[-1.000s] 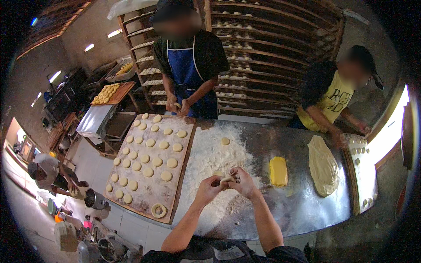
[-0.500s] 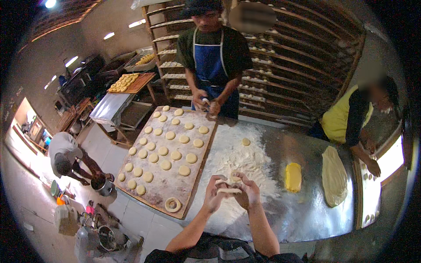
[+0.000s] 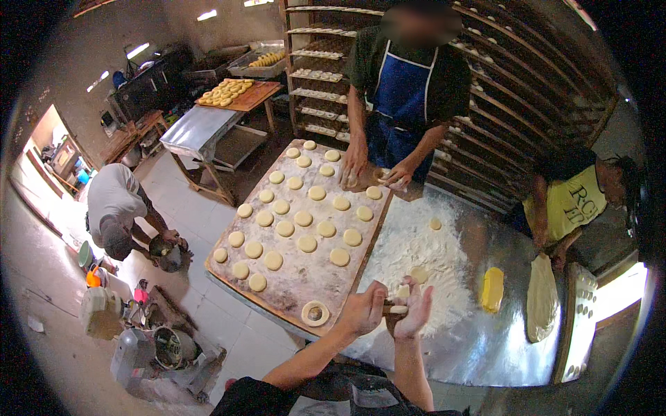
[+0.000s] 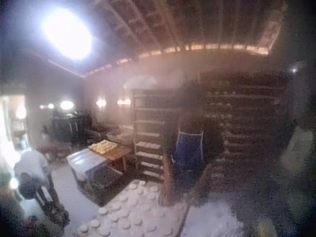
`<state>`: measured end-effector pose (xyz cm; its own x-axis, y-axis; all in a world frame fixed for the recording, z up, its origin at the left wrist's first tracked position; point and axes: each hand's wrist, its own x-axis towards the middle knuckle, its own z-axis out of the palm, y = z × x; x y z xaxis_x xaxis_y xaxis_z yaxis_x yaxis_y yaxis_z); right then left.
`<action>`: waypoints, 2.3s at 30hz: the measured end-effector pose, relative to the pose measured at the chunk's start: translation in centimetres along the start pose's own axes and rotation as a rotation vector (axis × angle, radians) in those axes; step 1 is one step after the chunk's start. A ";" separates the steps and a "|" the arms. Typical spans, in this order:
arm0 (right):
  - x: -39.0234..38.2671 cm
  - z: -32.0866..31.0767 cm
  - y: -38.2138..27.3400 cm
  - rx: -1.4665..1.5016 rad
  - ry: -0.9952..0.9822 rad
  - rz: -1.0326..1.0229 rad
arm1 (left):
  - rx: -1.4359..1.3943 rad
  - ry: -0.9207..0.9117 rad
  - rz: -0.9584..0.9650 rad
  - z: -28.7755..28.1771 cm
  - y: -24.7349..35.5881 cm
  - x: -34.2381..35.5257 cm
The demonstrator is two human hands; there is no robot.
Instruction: The person shapes small dough pieces into rings by hand and places them on a wooden board. Other workers are also shaping dough nearby in a bakery setting.
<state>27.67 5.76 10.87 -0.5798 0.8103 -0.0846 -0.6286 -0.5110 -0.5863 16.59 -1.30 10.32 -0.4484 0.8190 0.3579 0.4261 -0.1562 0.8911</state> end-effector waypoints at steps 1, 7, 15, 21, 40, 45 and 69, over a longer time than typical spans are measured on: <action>0.4 0.5 0.7 -0.420 -0.048 -0.168 | 0.057 -0.027 0.014 -0.6 -0.4 0.1; 1.0 2.0 4.0 -0.395 0.068 0.077 | 0.043 -0.068 -0.103 -4.4 -2.1 1.0; 2.6 3.5 8.5 -0.566 0.013 -0.107 | 0.067 -0.161 -0.127 -7.9 -4.6 2.2; 2.9 3.4 9.0 -0.265 0.090 -0.030 | 0.108 -0.291 -0.172 -9.8 -4.7 3.2; 5.7 3.0 11.9 -1.917 0.171 0.149 | 0.753 -0.457 -0.240 -12.5 -10.1 4.0; 6.3 3.5 11.1 -2.041 0.098 0.099 | 0.797 -0.470 -0.216 -12.4 -10.2 4.4; 5.1 -16.5 -10.4 -1.887 0.481 -0.064 | -0.041 -0.437 0.090 8.9 -6.8 13.3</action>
<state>39.86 19.94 3.24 -0.2096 0.9776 -0.0173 0.8237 0.1670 -0.5419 14.71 15.60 6.57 -0.0326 0.9562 0.2910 0.4133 -0.2522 0.8750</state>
